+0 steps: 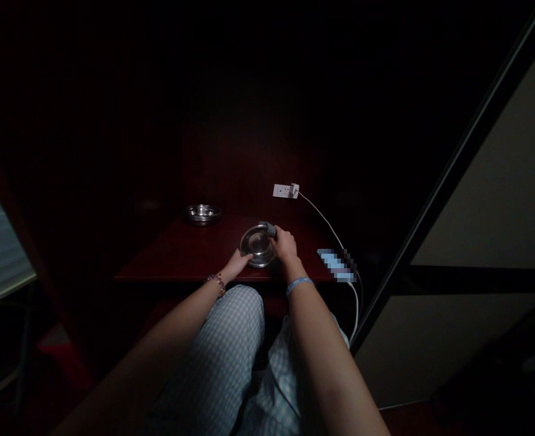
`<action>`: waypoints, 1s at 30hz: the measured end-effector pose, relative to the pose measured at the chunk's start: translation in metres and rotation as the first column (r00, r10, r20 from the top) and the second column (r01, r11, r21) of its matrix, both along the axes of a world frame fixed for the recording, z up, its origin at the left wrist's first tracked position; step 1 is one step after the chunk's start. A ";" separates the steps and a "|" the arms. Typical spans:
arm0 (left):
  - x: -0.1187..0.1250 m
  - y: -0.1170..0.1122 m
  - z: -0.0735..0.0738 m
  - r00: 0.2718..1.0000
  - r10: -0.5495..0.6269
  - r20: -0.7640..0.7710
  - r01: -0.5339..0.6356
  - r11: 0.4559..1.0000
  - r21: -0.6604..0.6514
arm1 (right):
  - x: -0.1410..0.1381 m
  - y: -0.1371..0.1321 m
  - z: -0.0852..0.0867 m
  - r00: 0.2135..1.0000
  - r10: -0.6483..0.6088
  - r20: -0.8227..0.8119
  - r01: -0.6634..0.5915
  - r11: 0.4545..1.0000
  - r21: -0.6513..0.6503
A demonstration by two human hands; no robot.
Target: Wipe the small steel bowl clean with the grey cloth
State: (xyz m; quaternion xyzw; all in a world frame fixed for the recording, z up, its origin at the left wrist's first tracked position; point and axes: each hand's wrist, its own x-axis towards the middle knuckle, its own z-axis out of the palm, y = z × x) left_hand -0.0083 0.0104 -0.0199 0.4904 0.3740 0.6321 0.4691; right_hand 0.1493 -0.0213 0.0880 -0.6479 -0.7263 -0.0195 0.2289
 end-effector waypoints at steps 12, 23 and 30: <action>0.003 -0.004 0.005 0.999 -0.049 -0.008 0.049 0.998 -0.038 | 0.002 -0.009 0.006 0.984 0.061 0.169 -0.056 0.998 -0.033; -0.001 -0.005 0.004 0.992 -0.029 0.127 0.039 0.996 -0.078 | -0.005 -0.004 0.001 0.994 0.025 -0.102 -0.020 0.999 0.048; -0.001 -0.004 0.000 0.987 -0.118 0.113 0.130 0.986 -0.104 | -0.015 0.006 -0.004 0.929 0.069 -0.364 -0.026 0.992 0.123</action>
